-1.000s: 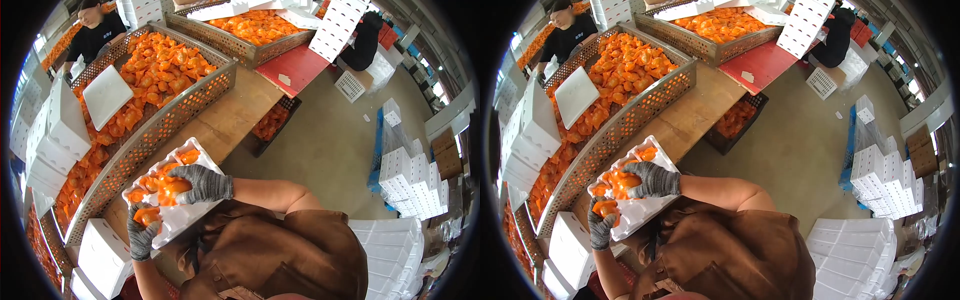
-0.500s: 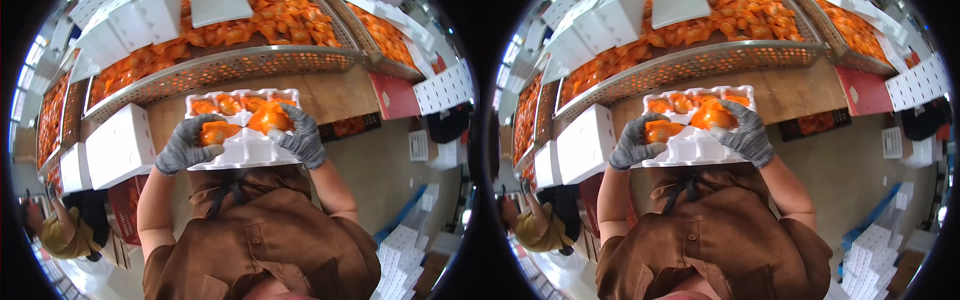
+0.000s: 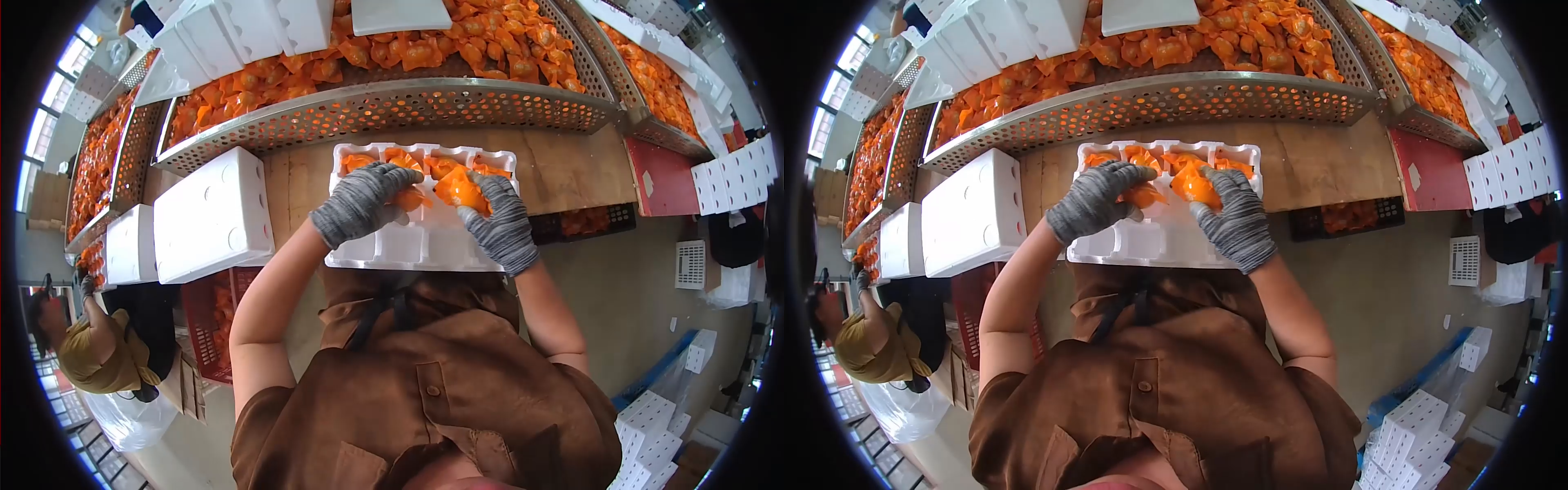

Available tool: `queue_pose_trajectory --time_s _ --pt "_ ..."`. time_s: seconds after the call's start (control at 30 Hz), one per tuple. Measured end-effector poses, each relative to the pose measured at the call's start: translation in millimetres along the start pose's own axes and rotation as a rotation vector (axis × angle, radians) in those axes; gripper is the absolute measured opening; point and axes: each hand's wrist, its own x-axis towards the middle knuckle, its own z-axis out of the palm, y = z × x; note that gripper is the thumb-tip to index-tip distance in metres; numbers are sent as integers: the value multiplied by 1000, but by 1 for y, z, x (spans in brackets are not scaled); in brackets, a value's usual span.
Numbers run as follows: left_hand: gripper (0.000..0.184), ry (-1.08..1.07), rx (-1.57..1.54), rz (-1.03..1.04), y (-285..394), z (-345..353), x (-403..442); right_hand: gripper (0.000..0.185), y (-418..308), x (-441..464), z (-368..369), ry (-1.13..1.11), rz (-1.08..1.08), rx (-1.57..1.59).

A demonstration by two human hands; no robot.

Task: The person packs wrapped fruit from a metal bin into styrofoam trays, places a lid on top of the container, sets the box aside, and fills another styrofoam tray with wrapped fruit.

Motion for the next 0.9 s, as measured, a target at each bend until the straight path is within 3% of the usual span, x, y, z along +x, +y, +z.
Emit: queue_pose_trajectory --time_s 0.27,0.6,0.73,0.8,0.9 --pt "50 -179 342 119 2 9 13 49 -17 1 9 -165 -11 -284" --pt "34 -270 403 116 -18 13 18 43 -25 31 -1 -572 82 -383" --pt "29 -105 491 308 -24 17 11 33 -32 43 2 -664 132 -392" --pt "26 -163 498 234 -20 16 13 25 -27 38 8 -589 43 -423" --pt "24 -264 521 141 -11 11 19 23 -26 42 11 -694 43 -600"
